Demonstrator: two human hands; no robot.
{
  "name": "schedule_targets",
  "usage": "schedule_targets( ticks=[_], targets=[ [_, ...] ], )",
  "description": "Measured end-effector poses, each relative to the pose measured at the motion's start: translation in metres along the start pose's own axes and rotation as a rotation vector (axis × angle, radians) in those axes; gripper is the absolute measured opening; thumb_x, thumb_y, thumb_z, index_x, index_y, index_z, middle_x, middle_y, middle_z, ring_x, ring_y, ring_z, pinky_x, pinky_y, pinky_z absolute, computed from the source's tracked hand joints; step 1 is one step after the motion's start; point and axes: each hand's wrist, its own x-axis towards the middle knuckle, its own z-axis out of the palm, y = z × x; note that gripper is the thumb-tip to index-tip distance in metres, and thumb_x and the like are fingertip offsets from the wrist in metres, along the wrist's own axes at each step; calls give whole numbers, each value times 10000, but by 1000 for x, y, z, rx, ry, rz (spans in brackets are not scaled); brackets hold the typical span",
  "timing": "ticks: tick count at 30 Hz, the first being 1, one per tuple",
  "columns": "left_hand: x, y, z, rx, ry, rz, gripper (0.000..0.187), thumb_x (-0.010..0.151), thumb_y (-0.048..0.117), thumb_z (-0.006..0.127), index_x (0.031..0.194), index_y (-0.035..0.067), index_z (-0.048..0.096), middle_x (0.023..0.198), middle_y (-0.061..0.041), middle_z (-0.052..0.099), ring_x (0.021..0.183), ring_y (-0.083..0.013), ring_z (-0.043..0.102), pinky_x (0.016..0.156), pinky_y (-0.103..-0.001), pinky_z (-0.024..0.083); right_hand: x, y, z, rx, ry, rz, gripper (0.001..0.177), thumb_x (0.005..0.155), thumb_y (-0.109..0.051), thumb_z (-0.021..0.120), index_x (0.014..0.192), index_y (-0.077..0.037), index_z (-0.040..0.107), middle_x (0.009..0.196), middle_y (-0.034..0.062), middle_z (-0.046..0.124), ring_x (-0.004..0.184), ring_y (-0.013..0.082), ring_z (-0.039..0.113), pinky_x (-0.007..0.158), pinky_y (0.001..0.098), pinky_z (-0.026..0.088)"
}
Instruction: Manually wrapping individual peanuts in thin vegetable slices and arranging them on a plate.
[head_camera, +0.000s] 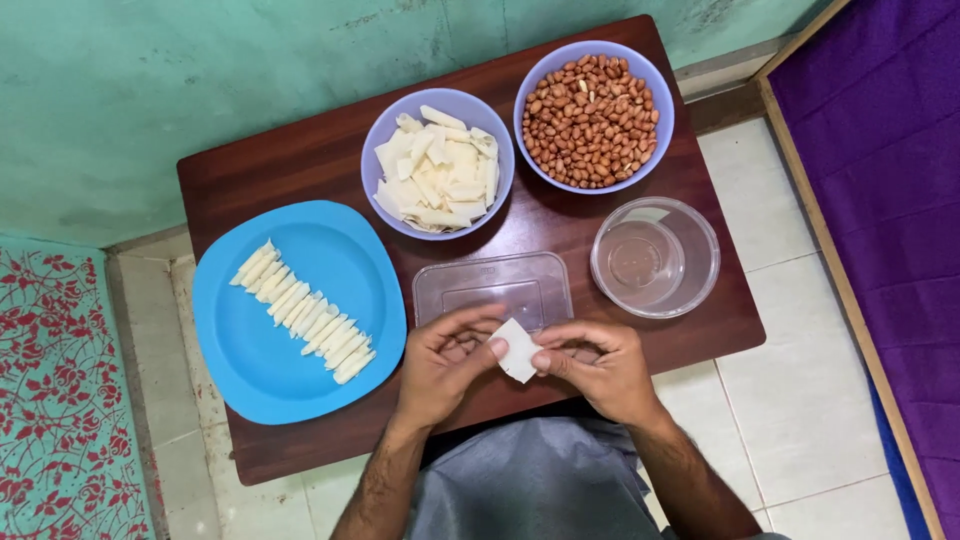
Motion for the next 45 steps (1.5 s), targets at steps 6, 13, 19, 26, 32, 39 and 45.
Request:
schedule_targets(
  ticks=[6,13,19,26,32,39,45],
  targets=[
    [3,-10,6,-30,227,-29,408,749,-5,894,1103,-75,703,787,-141,727,757,-138,709,734,-294,631,5,9,-8,8,115,67,351,727,23,894,1030,102,737,780,213,787,662,203,763,629,314,646],
    [12,-44,5,-462,138,-112,329,822,10,837,1024,-31,580,718,-130,697,613,-187,726,614,-271,634,8,24,-12,153,104,86,301,741,27,873,980,118,713,733,211,756,614,226,760,589,336,658],
    [20,0,41,-769,85,-176,208,935,63,740,1018,35,551,699,-76,635,623,-153,688,636,-273,611,11,37,-11,460,113,113,278,794,19,833,982,118,654,738,207,723,586,242,731,564,349,638],
    [22,23,64,-665,103,-181,250,1026,283,620,1084,59,524,837,-76,689,805,-163,731,767,-342,632,13,26,1,506,169,73,240,862,8,768,1023,109,623,766,202,734,592,247,735,575,339,637],
    [16,-8,44,-206,90,60,775,870,683,659,1176,-27,615,980,-152,727,903,-184,700,786,-329,610,16,-10,19,243,318,-50,268,857,13,785,1044,126,628,796,221,751,636,226,752,616,323,655],
    [10,4,37,83,206,161,275,907,95,807,705,-30,668,599,-82,576,688,-88,537,615,-260,503,15,-5,19,18,162,-67,318,930,-193,725,1067,93,698,772,174,698,672,180,711,621,351,668],
    [8,-5,28,-10,144,45,319,912,111,807,675,-22,638,566,-51,559,658,-82,512,597,-244,498,23,-8,23,40,-32,-195,392,1025,-180,618,675,-3,624,503,86,548,431,148,525,452,274,500]
  ],
)
